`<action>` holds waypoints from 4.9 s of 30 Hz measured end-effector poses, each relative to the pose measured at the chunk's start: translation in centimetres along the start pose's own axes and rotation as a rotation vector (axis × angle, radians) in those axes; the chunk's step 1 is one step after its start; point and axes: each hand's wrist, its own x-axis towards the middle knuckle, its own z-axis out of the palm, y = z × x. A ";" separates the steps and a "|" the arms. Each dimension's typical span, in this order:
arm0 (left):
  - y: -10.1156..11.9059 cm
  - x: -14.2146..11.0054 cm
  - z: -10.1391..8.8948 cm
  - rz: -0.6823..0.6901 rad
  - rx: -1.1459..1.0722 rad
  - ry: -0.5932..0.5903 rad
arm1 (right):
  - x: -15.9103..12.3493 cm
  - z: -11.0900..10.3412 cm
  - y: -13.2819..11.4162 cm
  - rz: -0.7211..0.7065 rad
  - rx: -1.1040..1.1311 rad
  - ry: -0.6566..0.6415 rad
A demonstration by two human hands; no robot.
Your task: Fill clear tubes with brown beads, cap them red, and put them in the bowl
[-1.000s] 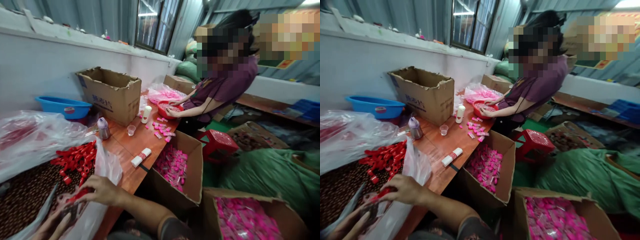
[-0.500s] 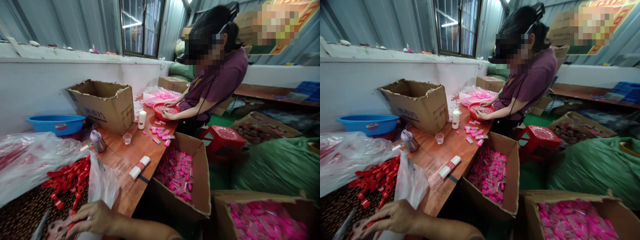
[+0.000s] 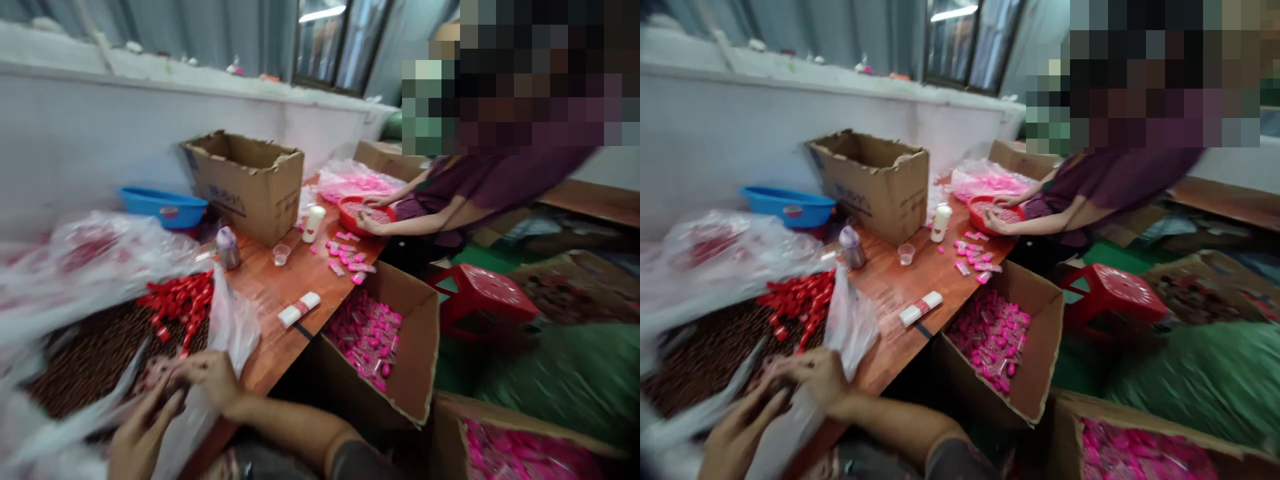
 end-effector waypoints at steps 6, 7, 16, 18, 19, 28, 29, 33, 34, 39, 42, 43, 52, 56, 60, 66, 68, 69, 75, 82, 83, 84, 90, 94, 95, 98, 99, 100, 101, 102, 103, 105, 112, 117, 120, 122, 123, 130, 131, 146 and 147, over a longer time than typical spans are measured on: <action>-0.1 -2.0 -0.7 -0.040 -0.254 0.090 | -1.4 0.0 -1.9 -0.149 -0.280 -0.183; -0.6 -1.8 -0.9 -0.029 -0.312 0.091 | -1.4 0.1 -1.7 -0.193 -0.320 -0.226; -3.5 -3.2 -3.1 -0.158 -0.626 0.038 | -1.7 2.3 -1.2 -0.194 -0.283 -0.373; -3.8 -3.3 -3.6 -0.148 -0.645 0.040 | -1.6 2.7 -1.3 -0.135 -0.249 -0.350; -3.9 -3.2 -3.7 -0.143 -0.650 0.053 | -1.5 2.9 -1.2 -0.131 -0.253 -0.350; -4.7 -2.6 -3.5 -0.187 -0.824 0.156 | -0.3 3.5 0.5 -0.367 -0.588 -0.488; -4.8 -2.6 -3.4 -0.187 -0.838 0.165 | -0.2 3.6 0.7 -0.366 -0.593 -0.493; -5.2 -2.7 -3.1 -0.191 -0.864 0.202 | 0.0 3.9 1.0 -0.375 -0.570 -0.507; -5.2 -2.7 -3.0 -0.191 -0.879 0.206 | 0.0 4.0 1.0 -0.379 -0.560 -0.510; -4.9 -2.9 -3.1 -0.220 -0.942 0.227 | 0.1 4.2 0.6 -0.347 -0.498 -0.506; -4.8 -3.0 -3.2 -0.213 -0.950 0.244 | 0.3 4.3 0.8 -0.405 -0.512 -0.469; -4.8 -3.0 -3.2 -0.209 -0.957 0.247 | 0.4 4.3 1.0 -0.448 -0.526 -0.461; -5.2 -3.3 -3.0 -0.236 -0.983 0.273 | 1.1 3.9 1.8 -0.620 -0.591 -0.555; -4.5 -3.3 -4.4 -0.212 -0.970 0.089 | 0.5 4.0 1.3 -0.460 -0.454 -0.539; -4.4 -3.2 -5.3 -0.184 -0.902 -0.024 | 0.3 3.8 0.4 -0.276 -0.355 -0.563; -5.1 -3.5 -3.8 -0.133 -0.830 0.019 | 0.1 3.9 -0.6 0.070 -0.119 -0.437; -5.1 -3.6 -3.3 -0.097 -0.791 0.019 | -0.4 4.1 -0.6 0.123 -0.060 -0.316; -5.0 -3.6 -3.2 -0.082 -0.781 0.018 | -0.6 4.2 -0.6 0.124 -0.044 -0.268; -4.5 -3.8 -3.6 -0.056 -0.724 0.013 | -0.5 3.6 -0.3 -0.045 -0.136 -0.356; -5.0 -4.2 -4.3 -0.040 -0.580 -0.023 | -0.1 2.5 -0.2 -0.278 -0.231 -0.425; -5.1 -4.3 -4.4 -0.036 -0.578 -0.029 | -0.2 2.5 -0.2 -0.285 -0.243 -0.436; -5.1 -4.2 -4.4 -0.036 -0.588 -0.035 | -0.2 2.5 -0.2 -0.281 -0.251 -0.450; -4.1 -3.9 -5.0 -0.090 -0.738 -0.014 | 0.0 2.6 0.3 -0.034 -0.098 -0.418; -3.8 -3.7 -4.9 -0.133 -0.735 -0.004 | 0.2 3.0 0.5 0.162 0.061 -0.181; -3.9 -3.7 -4.8 -0.146 -0.730 -0.008 | 0.2 3.2 0.4 0.163 0.054 -0.139; -4.1 -3.5 -4.5 -0.168 -0.727 -0.018 | -0.1 3.7 -0.2 0.103 -0.023 -0.145; -4.2 -3.5 -4.5 -0.170 -0.728 -0.011 | -0.3 3.7 -0.4 0.072 -0.057 -0.175; -4.2 -3.5 -4.5 -0.172 -0.728 -0.001 | -0.4 3.7 -0.5 0.042 -0.090 -0.202; -4.2 -3.4 -4.6 -0.172 -0.728 0.009 | -0.5 3.6 -0.6 0.019 -0.118 -0.221; -4.1 -3.4 -4.7 -0.171 -0.728 0.016 | -0.5 3.4 -0.7 0.003 -0.142 -0.230; -4.1 -3.5 -4.9 -0.168 -0.732 0.019 | -0.5 3.2 -0.7 -0.006 -0.161 -0.237; -4.0 -3.5 -5.2 -0.154 -0.750 -0.002 | -0.3 2.7 -0.8 -0.019 -0.195 -0.261; -4.2 -3.4 -5.3 -0.090 -0.784 -0.097 | 0.5 1.7 -1.8 -0.095 -0.246 -0.406; -4.0 -3.1 -5.2 -0.173 -0.900 -0.109 | 0.5 1.8 -1.6 0.053 -0.164 -0.271; -3.9 -3.1 -5.4 -0.235 -1.016 -0.118 | 0.5 2.0 -1.0 0.126 -0.118 -0.169; -3.9 -3.1 -5.5 -0.245 -1.041 -0.121 | 0.5 2.1 -0.7 0.127 -0.127 -0.169; -3.9 -3.1 -5.5 -0.238 -1.039 -0.119 | 0.5 2.3 -0.6 0.122 -0.138 -0.191; -3.6 -3.3 -5.6 -0.160 -0.872 -0.083 | 0.3 2.7 -1.5 -0.048 -0.190 -0.289; -3.6 -3.2 -5.6 -0.147 -0.848 -0.095 | 0.4 2.6 -1.6 -0.118 -0.223 -0.341; -4.1 -3.4 -5.4 -0.098 -0.728 -0.077 | 1.4 1.1 -2.3 -0.528 -0.593 -0.582; -4.1 -3.5 -5.1 -0.106 -0.746 -0.068 | 1.2 1.2 -2.2 -0.525 -0.592 -0.586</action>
